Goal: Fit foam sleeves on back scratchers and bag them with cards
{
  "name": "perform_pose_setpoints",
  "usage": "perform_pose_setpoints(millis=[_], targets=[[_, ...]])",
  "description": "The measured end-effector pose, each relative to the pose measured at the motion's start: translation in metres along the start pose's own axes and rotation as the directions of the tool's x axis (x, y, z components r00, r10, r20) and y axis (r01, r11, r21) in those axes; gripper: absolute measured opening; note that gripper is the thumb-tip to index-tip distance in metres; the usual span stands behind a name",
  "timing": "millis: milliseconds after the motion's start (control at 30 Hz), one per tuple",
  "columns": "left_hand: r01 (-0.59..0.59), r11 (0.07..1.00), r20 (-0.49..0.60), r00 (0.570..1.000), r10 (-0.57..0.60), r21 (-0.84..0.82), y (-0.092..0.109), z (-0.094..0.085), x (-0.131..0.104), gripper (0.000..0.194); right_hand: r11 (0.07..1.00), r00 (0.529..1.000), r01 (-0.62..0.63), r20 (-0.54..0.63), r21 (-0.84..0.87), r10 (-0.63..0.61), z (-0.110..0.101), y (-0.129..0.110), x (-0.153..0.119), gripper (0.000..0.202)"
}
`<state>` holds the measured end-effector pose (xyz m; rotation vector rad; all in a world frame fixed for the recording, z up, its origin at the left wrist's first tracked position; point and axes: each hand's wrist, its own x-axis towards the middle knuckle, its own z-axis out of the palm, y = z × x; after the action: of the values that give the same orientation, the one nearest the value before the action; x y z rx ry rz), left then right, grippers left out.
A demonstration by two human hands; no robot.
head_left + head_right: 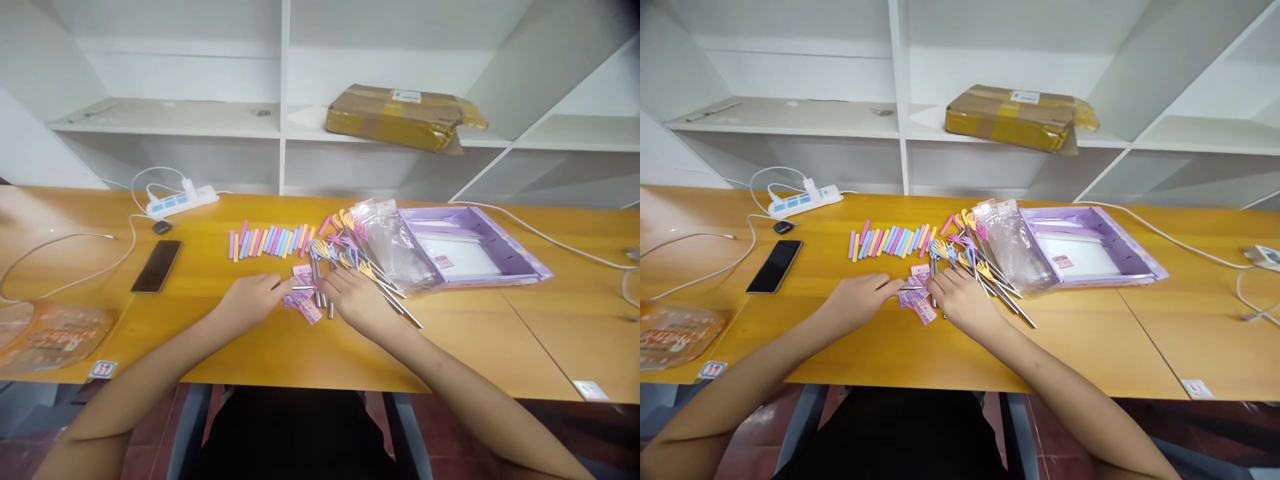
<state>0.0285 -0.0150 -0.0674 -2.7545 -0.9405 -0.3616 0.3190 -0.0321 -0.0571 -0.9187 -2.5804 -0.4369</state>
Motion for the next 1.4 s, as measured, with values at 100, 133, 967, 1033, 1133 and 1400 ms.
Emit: perform_pose_setpoints(millis=[100,133,967,1033,1133,1400], targets=[[-0.045,0.997,-0.101,0.994,0.051,0.059,-0.002,-0.010,0.001,0.029,0.998,0.998,-0.003,-0.058,-0.065,-0.001,-0.013,-0.004,-0.003,0.019],[-0.055,0.996,-0.131,0.989,0.064,0.073,-0.004,-0.012,0.002,0.027,0.995,0.997,-0.009,-0.074,-0.096,0.002,-0.017,-0.005,-0.005,0.018],[0.109,0.994,-0.113,0.988,-0.107,0.012,-0.095,-0.022,-0.151,0.017,0.659,0.660,-0.730,0.063,-0.180,0.748,-0.068,0.081,-0.220,0.026],[0.107,0.994,-0.081,0.991,-0.105,0.031,-0.099,-0.021,-0.153,0.018,0.531,0.529,-0.837,0.050,-0.133,0.847,-0.068,0.079,-0.222,0.022],[0.122,0.989,-0.069,0.991,-0.116,0.085,-0.108,-0.016,-0.159,0.019,0.382,0.379,-0.923,0.062,-0.052,0.923,-0.066,0.077,-0.226,0.020],[0.114,0.992,-0.032,0.993,-0.112,0.055,-0.104,-0.008,-0.157,0.028,0.324,0.321,-0.946,0.079,-0.022,0.944,-0.062,0.077,-0.229,0.018]])
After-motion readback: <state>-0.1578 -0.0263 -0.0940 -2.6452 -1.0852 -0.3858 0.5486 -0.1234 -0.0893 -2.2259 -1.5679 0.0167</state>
